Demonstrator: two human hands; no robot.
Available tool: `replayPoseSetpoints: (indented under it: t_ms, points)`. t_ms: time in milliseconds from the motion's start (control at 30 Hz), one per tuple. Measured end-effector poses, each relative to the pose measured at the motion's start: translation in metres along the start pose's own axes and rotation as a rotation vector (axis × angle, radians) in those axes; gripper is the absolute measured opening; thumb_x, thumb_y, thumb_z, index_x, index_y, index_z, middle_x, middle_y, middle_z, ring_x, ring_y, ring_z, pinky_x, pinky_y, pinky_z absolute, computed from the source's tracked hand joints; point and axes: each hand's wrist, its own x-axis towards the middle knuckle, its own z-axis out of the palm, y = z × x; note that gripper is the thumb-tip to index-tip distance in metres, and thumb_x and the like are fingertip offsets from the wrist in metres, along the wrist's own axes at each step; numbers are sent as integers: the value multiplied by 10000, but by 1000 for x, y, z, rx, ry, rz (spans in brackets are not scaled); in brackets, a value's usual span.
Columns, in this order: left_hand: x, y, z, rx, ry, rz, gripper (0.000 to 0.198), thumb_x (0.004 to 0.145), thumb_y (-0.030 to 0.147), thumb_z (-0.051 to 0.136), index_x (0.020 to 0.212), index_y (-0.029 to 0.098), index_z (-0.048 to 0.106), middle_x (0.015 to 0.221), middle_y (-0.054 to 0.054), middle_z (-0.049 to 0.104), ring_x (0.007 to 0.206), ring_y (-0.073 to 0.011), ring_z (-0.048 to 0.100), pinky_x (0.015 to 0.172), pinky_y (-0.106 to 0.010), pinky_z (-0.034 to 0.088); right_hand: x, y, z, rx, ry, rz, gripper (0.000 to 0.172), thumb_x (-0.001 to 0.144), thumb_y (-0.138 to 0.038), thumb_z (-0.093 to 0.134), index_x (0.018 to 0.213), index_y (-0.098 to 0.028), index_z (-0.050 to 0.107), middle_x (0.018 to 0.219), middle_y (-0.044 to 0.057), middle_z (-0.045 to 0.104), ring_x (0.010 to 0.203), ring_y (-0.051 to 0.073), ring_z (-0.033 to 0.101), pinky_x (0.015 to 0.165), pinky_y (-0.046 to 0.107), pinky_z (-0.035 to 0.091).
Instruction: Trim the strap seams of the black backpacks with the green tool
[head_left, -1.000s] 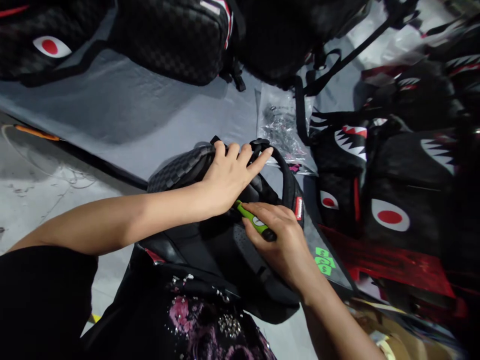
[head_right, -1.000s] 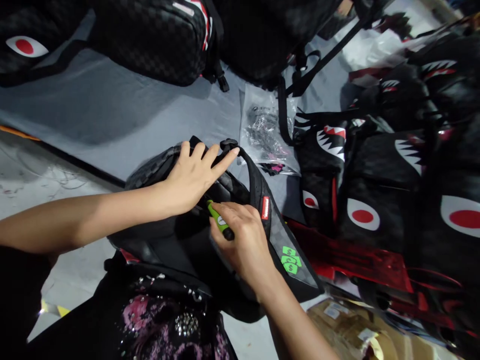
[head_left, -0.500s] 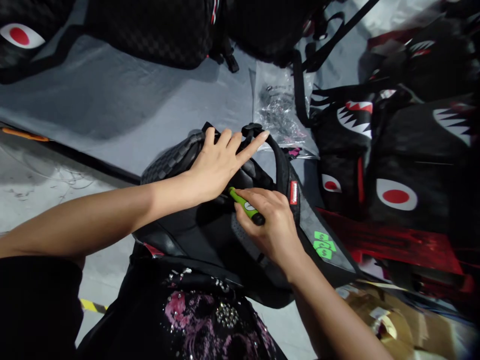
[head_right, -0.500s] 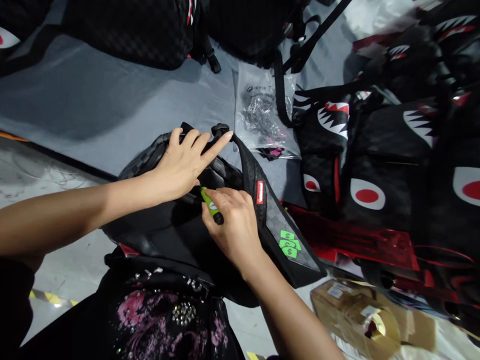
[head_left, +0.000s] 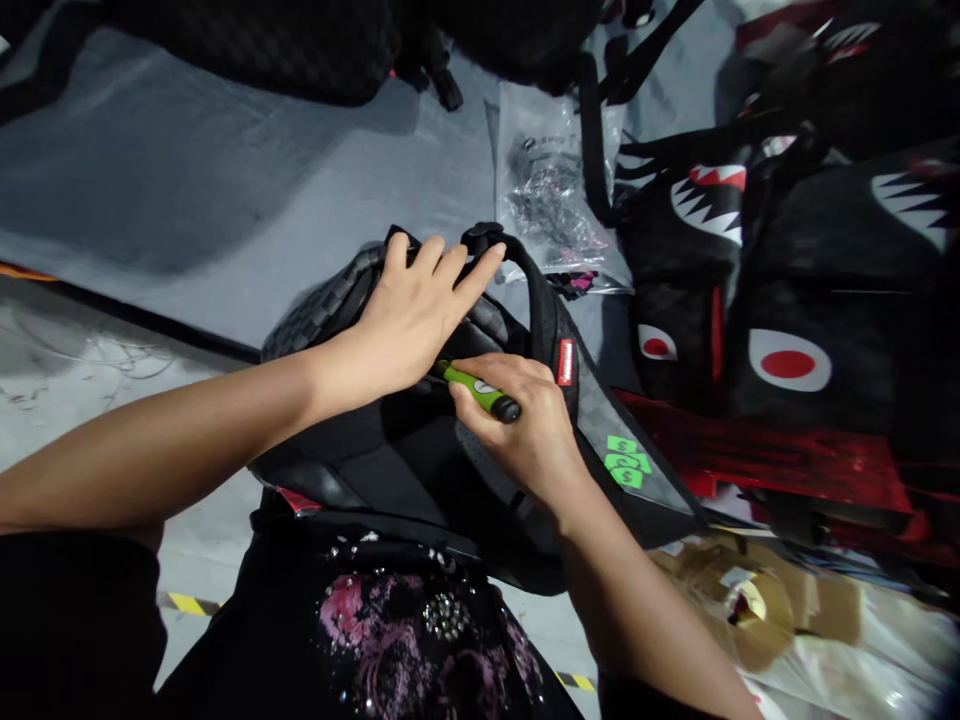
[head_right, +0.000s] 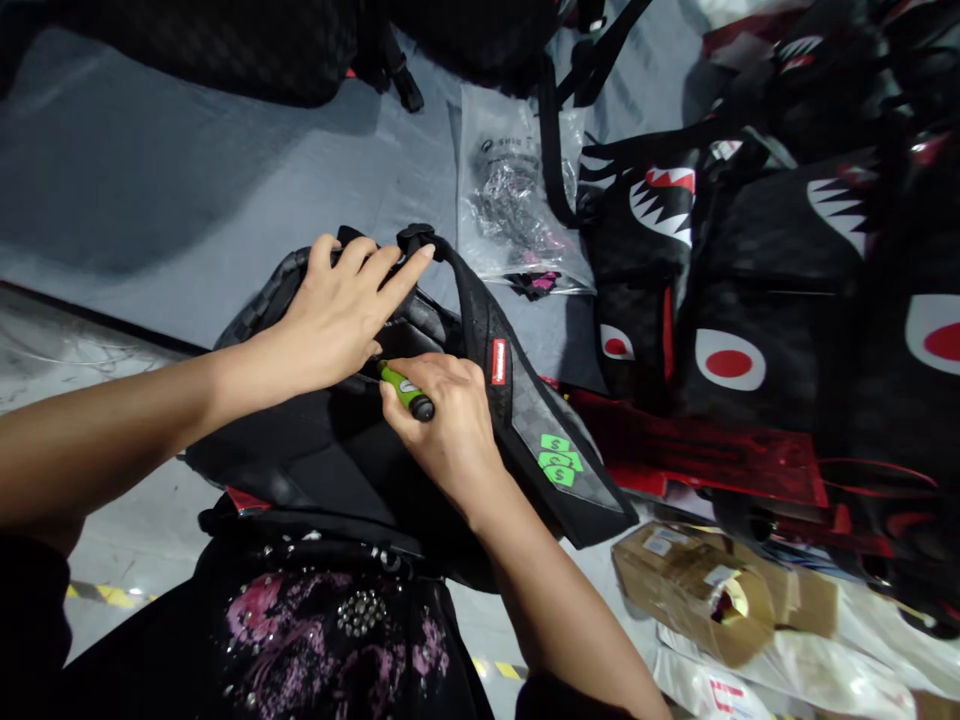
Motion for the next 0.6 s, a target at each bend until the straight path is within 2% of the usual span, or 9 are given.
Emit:
replayPoseSetpoints:
  t_ms: [233,400,600]
  points:
    - [0,-1,-4,11,-26,13,980,805,387,673,1589,149,135,1506,-191,392,1336,-407,366,1125,-579,215,-5,-6,11,29,130,6,143,898,-284,627,975,-234,736,977,40,781,951,236,706,943,428,474]
    - [-1,-2,-7,-1,-35,27,986,812,428,671,1590,173,122,1505,-181,390,1342,-420,357,1116,-586,220,-7,-10,17,1,206,43,130,901,-274,619,960,-252,732,961,28,774,944,229,695,1042,466,414]
    - [0,-4,-6,-1,-38,30,965,821,408,660,1591,176,127,1499,-173,399,1345,-412,361,1106,-582,247,-6,-15,18,-10,220,41,107,886,-251,628,922,-235,727,911,40,768,939,239,693,1033,474,422]
